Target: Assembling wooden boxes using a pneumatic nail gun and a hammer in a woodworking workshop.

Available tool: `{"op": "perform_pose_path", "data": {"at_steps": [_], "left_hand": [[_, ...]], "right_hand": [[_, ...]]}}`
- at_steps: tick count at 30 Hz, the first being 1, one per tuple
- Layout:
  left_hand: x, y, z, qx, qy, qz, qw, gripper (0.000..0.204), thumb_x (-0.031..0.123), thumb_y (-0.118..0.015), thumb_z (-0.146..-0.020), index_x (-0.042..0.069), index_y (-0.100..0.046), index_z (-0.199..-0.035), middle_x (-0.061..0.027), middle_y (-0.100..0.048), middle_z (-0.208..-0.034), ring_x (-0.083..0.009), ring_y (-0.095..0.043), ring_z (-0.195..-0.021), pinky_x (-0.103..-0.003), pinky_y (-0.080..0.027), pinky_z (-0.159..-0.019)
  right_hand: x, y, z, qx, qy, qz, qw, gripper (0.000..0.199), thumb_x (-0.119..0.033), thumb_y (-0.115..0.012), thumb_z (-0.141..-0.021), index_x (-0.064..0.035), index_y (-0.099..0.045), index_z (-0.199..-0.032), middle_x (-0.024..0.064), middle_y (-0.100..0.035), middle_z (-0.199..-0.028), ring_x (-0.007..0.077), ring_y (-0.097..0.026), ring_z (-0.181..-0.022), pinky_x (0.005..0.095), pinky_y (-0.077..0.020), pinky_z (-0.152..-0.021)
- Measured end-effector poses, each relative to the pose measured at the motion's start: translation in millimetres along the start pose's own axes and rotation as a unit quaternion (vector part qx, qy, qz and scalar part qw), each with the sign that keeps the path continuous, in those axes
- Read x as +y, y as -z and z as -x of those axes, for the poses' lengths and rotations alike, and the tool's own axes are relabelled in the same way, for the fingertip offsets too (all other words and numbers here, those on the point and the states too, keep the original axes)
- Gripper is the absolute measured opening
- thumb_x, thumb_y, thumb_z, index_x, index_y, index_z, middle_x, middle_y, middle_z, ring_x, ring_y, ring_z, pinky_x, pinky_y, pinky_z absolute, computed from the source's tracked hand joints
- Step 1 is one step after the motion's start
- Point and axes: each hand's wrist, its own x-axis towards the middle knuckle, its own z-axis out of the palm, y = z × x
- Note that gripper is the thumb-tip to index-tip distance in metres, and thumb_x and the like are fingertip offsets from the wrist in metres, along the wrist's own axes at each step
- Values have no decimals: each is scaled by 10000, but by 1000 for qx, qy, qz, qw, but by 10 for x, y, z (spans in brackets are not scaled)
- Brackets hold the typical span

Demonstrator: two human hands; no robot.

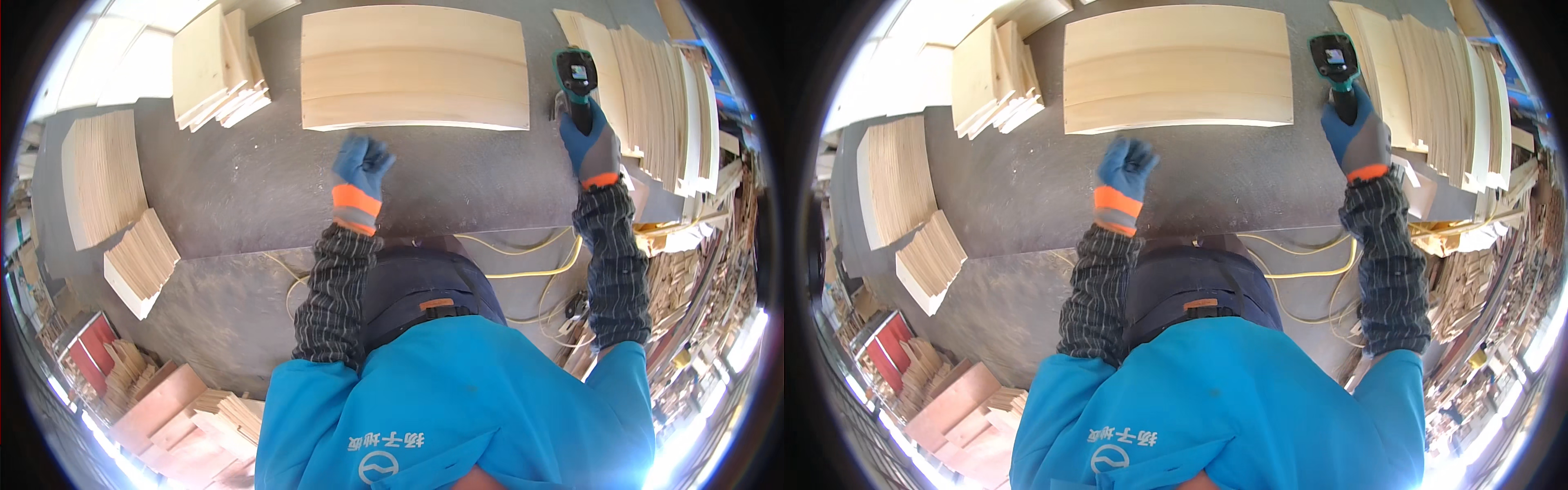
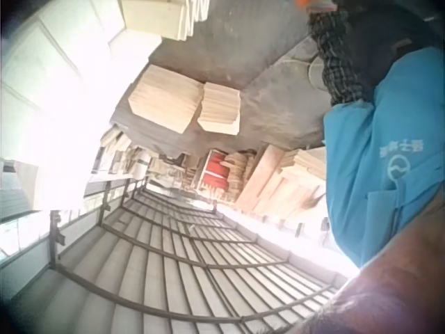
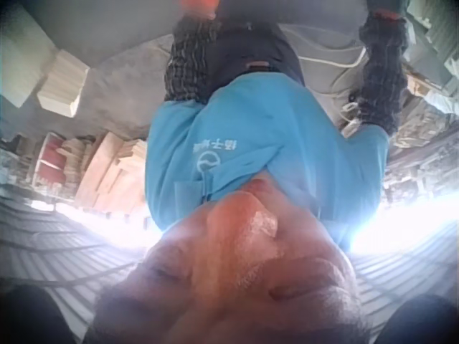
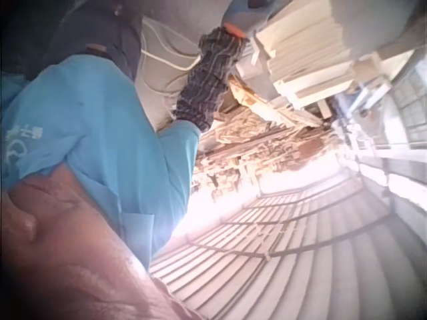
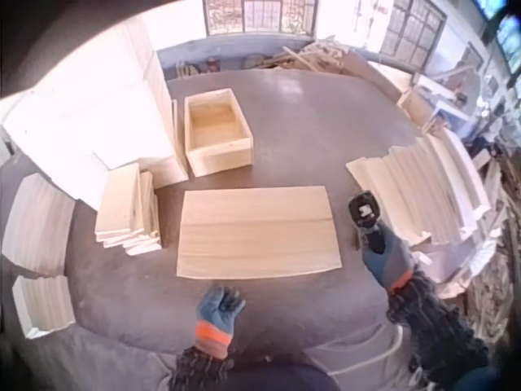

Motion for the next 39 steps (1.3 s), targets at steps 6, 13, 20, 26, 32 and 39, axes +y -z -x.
{"op": "perform_pose_path", "data": {"at_steps": [6,13,20,26,32,39], "left_hand": [[-196,-656,28,17,144,152,978,137,149,-692,-1046,123,-673,-1179,-53,-711,-1111,-269,-697,-1045,-544,-599,-1018],[-173,-703,-110,65,135,227,962,156,48,-641,-1022,85,-670,-1172,-66,-717,-1118,-274,-702,-1065,-537,-589,-1070],[48,-741,-350,-108,139,263,948,188,77,-673,-1003,108,-671,-1189,-59,-729,-1108,-263,-722,-1045,-520,-597,-1028],[170,-832,-368,34,78,77,993,572,372,-737,-1038,111,-558,-1513,-83,-643,-1375,-291,-586,-1267,-566,-510,-1073],[309,-757,-692,-66,44,217,973,818,601,-759,-994,46,-504,-1538,-183,-486,-1534,-356,-578,-1345,-569,-509,-1149],[545,-934,-994,-73,120,182,973,1088,651,-815,-918,-21,-316,-1613,-245,-506,-1433,-409,-609,-1285,-624,-560,-1099]], "right_hand": [[-638,-250,-495,-5,136,90,987,629,-291,-723,-969,-147,-548,-1556,226,-794,-1137,416,-765,-1092,503,-603,-929],[-1300,-742,-648,-88,173,240,951,620,-308,-661,-999,-131,-497,-1570,254,-776,-1176,458,-750,-1086,550,-602,-933],[-1249,-575,-964,-95,221,161,957,632,-315,-677,-983,-122,-529,-1567,252,-778,-1190,434,-758,-1104,524,-596,-977],[-1325,-516,-973,-138,162,153,965,764,-325,-708,-953,-146,-460,-1653,236,-776,-1236,387,-769,-1118,469,-593,-988],[-1375,-547,-998,-150,138,161,966,787,-310,-705,-951,-154,-430,-1672,233,-765,-1277,376,-750,-1175,454,-573,-1028],[-1284,-512,-1230,-154,159,114,968,761,-290,-703,-946,-152,-459,-1653,233,-765,-1259,380,-745,-1170,464,-560,-1020]]}}
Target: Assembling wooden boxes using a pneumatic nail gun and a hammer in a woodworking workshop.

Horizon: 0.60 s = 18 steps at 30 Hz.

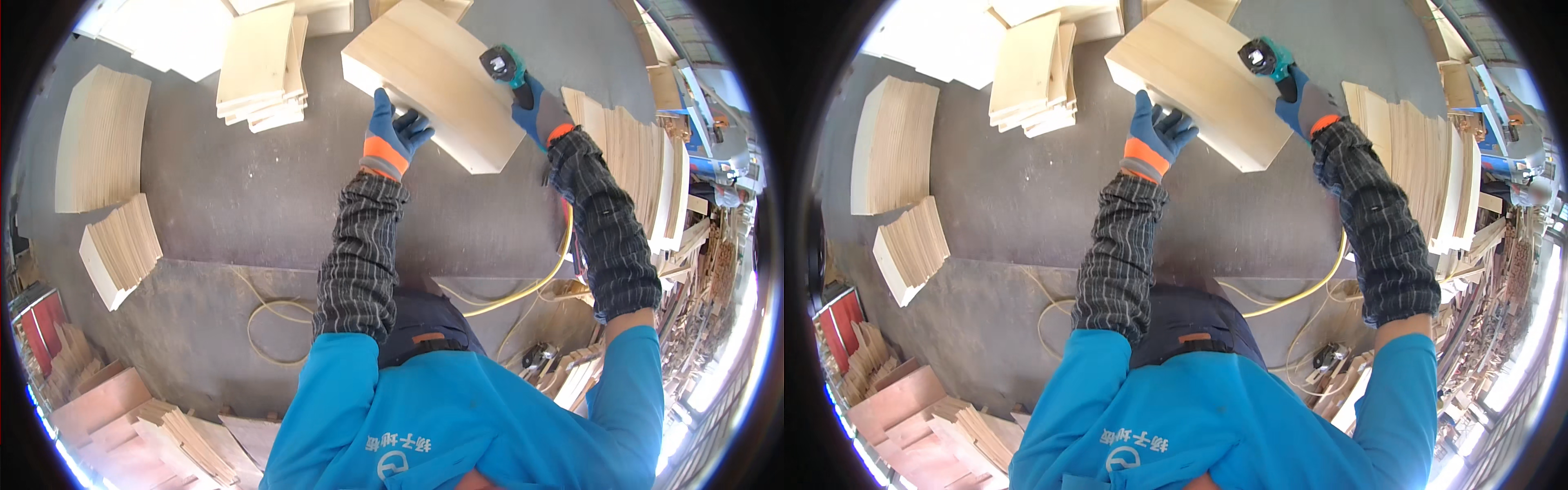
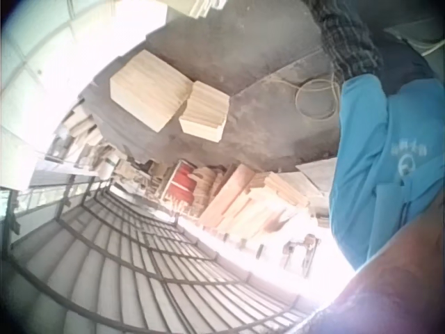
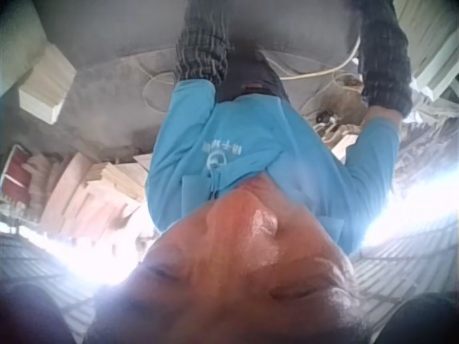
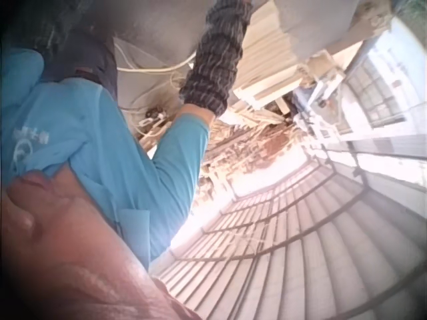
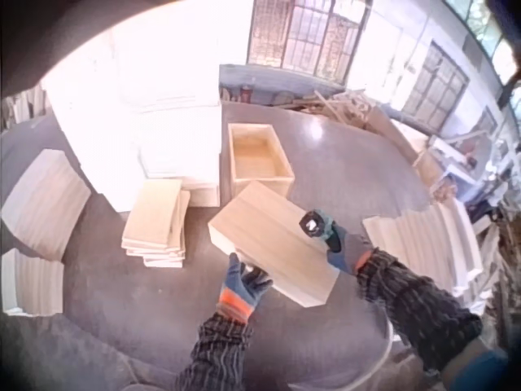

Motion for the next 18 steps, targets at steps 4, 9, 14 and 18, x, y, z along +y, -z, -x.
{"op": "perform_pose_path", "data": {"at_steps": [4,9,14,18], "left_hand": [[2,70,-60,95,-53,-193,975,941,577,-756,-999,-47,-414,-1615,-238,-588,-1436,-344,-633,-1260,-539,-551,-1071],[403,-43,-93,198,-323,-351,856,746,452,-696,-1073,-69,-508,-1573,-168,-683,-1396,-226,-647,-1213,-361,-516,-1059],[859,20,-455,100,-359,-372,850,803,404,-800,-994,-29,-500,-1599,-157,-649,-1487,-238,-601,-1333,-354,-454,-1145],[1020,-74,-631,141,-352,-504,776,785,417,-803,-984,-34,-533,-1568,-164,-660,-1480,-247,-623,-1313,-363,-474,-1123]], "right_hand": [[130,-80,-41,9,9,-13,1000,757,-280,-699,-941,-154,-460,-1648,239,-776,-1209,391,-754,-1142,469,-575,-983],[36,-39,301,19,-69,50,996,749,-261,-702,-933,-194,-466,-1641,247,-788,-1128,434,-770,-1060,504,-596,-941],[445,-137,581,158,-138,-38,977,698,-267,-710,-936,-208,-506,-1600,243,-793,-1138,422,-768,-1099,512,-599,-957],[1094,-687,891,157,-210,-61,963,664,-270,-740,-917,-149,-547,-1541,240,-786,-1176,428,-767,-1100,519,-593,-949]]}}
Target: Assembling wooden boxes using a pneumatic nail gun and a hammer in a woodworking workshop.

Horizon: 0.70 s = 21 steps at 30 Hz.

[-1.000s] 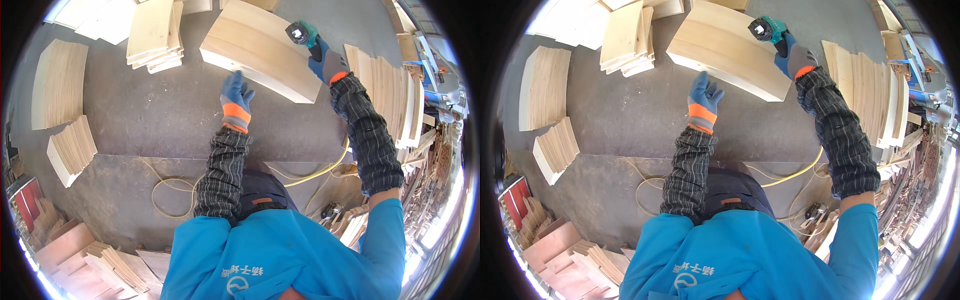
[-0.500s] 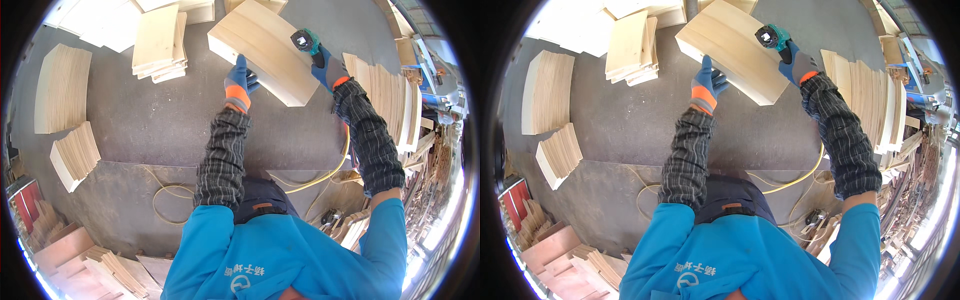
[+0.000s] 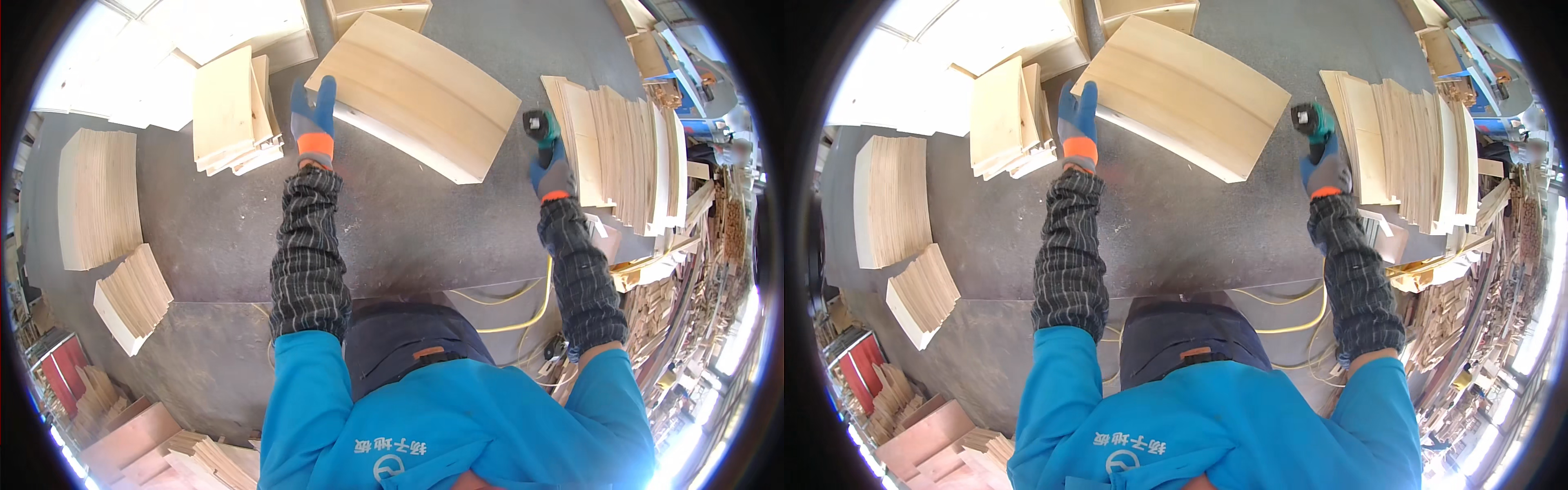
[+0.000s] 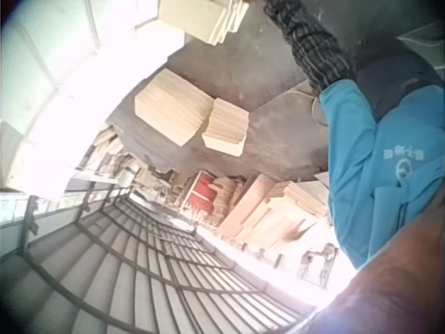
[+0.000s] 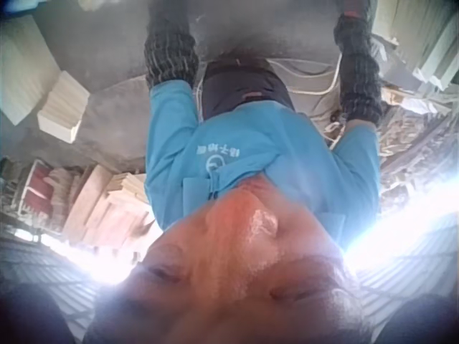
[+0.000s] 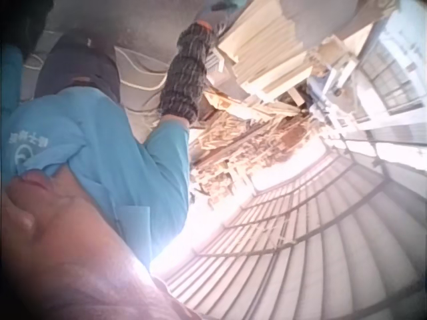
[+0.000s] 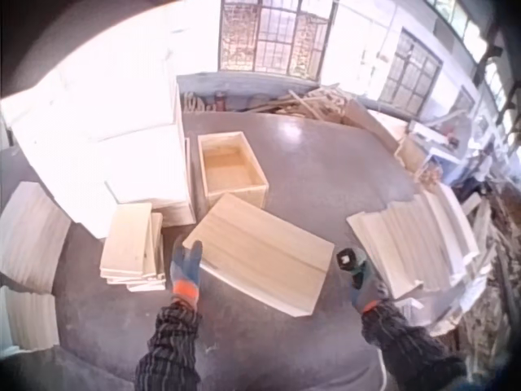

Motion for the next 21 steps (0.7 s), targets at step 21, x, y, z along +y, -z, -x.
{"op": "perform_pose_path", "data": {"at_steps": [21], "left_hand": [[788,727,994,-75,-70,97,990,580,360,-707,-1051,-50,-625,-1453,-147,-719,-1244,-202,-657,-1099,-360,-540,-1002]], "right_hand": [[-618,368,1170,12,103,-292,951,796,-429,-844,-965,-49,-513,-1581,215,-786,-1216,238,-782,-1020,390,-615,-880]]}}
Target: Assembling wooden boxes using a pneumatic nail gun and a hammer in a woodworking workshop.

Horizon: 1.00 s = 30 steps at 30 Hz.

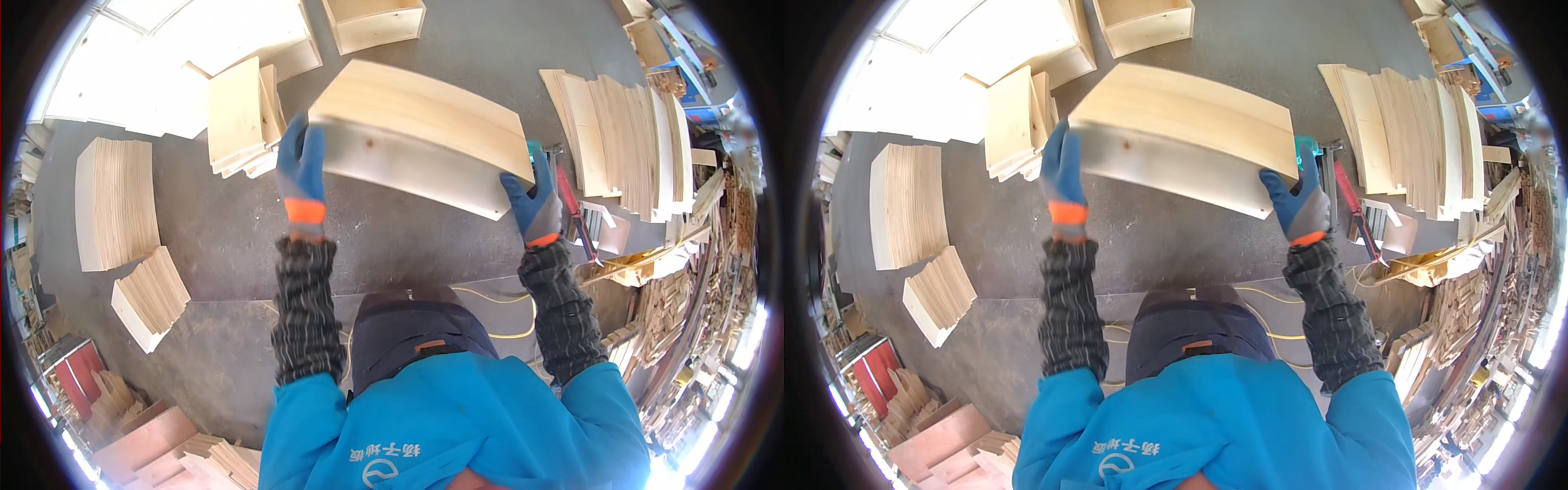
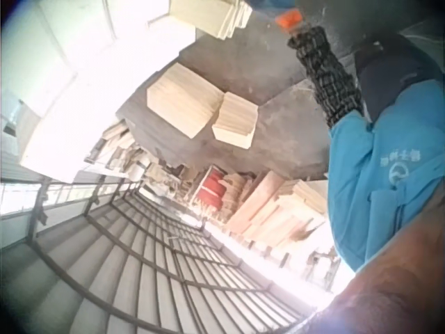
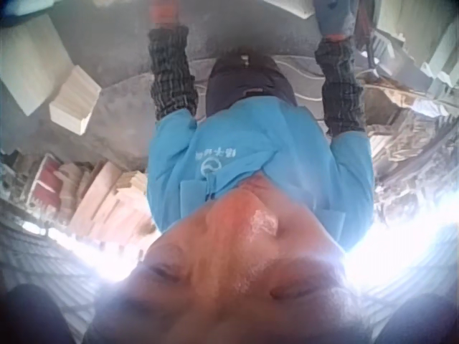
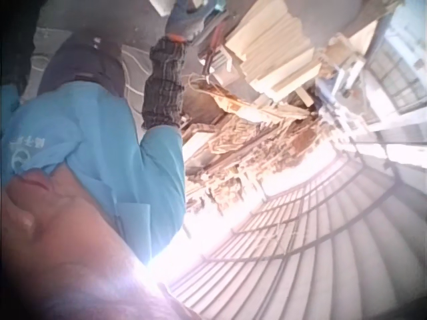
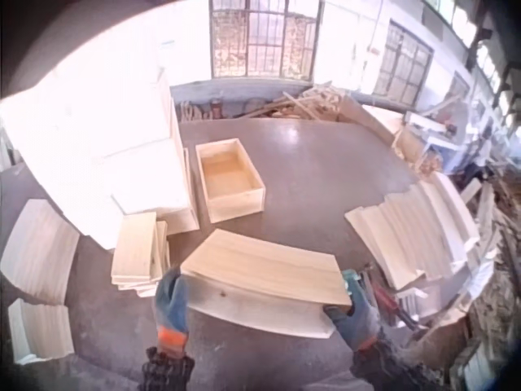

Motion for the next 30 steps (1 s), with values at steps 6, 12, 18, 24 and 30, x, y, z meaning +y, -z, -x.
{"op": "perform_pose_path", "data": {"at_steps": [6,12,18,24,30], "left_hand": [[-746,36,1160,-19,310,439,843,695,406,-567,-1132,60,-344,-1692,-179,-539,-1608,-380,-566,-1434,-622,-449,-1215],[-872,-801,465,-310,118,696,637,654,482,-458,-1170,132,-349,-1712,-146,-430,-1725,-342,-454,-1556,-610,-353,-1287],[-657,-1117,-80,-262,222,643,685,592,350,-611,-1125,40,-474,-1610,-145,-586,-1580,-340,-577,-1442,-539,-428,-1254],[-579,-1222,104,-195,235,620,723,547,180,-626,-1051,14,-514,-1560,-196,-622,-1508,-378,-601,-1404,-573,-509,-1177],[-544,-1129,367,-100,255,606,746,591,200,-640,-1005,-6,-516,-1546,-206,-611,-1508,-374,-613,-1386,-573,-511,-1178]], "right_hand": [[-67,30,-128,-29,-66,94,993,730,-479,-814,-986,-105,-584,-1568,157,-802,-982,183,-754,-799,371,-609,-757],[-309,145,-471,-70,-132,86,985,650,-515,-778,-1001,-84,-678,-1476,154,-791,-946,196,-761,-841,370,-611,-793],[-662,327,-480,-149,24,369,917,648,-543,-702,-1039,-51,-680,-1459,246,-778,-1252,336,-765,-1151,418,-578,-1014],[-964,-66,-790,-191,-6,91,977,542,-452,-667,-1083,-51,-688,-1448,233,-747,-1344,326,-738,-1221,420,-566,-1048],[-708,-330,-752,-192,41,77,977,485,-335,-686,-1100,-22,-669,-1471,139,-789,-1256,175,-713,-1185,331,-562,-1022]]}}
